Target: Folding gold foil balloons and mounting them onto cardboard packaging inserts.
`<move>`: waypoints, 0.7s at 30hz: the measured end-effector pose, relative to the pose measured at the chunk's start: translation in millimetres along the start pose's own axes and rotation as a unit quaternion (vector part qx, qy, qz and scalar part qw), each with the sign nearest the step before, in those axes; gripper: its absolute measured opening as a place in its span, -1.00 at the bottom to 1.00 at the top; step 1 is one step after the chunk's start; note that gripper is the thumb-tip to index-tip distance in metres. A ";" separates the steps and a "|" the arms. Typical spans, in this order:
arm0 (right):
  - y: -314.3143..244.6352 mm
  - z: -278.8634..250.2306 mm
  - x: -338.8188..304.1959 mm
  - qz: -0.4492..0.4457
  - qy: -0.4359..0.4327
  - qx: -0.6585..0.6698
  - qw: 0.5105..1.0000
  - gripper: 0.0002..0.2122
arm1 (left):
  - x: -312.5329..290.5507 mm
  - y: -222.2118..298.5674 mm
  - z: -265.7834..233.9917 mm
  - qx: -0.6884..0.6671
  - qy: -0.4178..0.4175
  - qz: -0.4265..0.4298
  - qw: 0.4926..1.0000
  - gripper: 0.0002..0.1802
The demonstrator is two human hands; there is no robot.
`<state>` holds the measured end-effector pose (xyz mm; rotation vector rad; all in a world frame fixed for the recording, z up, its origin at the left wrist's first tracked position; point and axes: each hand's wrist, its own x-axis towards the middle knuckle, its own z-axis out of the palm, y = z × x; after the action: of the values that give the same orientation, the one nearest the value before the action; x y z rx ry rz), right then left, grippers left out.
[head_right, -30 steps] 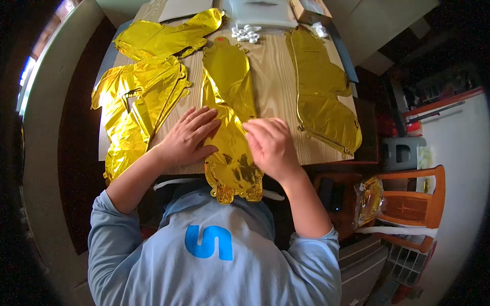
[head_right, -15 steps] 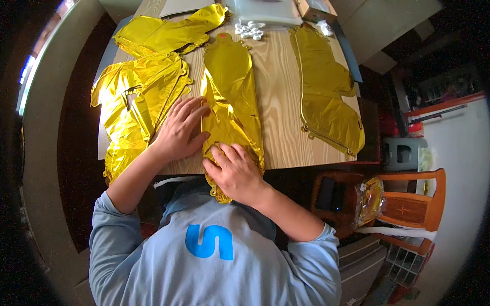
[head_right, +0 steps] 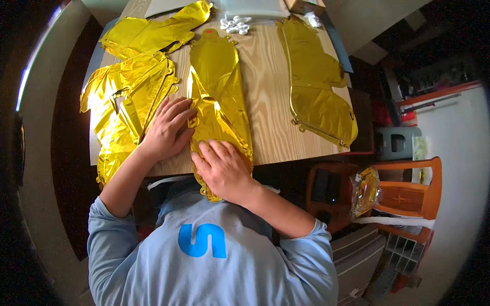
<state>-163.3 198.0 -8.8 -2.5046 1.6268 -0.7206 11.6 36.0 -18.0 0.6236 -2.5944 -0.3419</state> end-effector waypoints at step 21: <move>-5.9 1.8 4.9 -0.017 -0.030 -0.095 0.995 -0.64 | 46.1 -52.1 4.7 0.082 -0.046 -0.038 0.995 -0.42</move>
<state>-156.0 195.9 -6.9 -2.6593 1.7110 -0.5102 -8.2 -30.7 -22.6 0.7812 -2.7116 -0.1861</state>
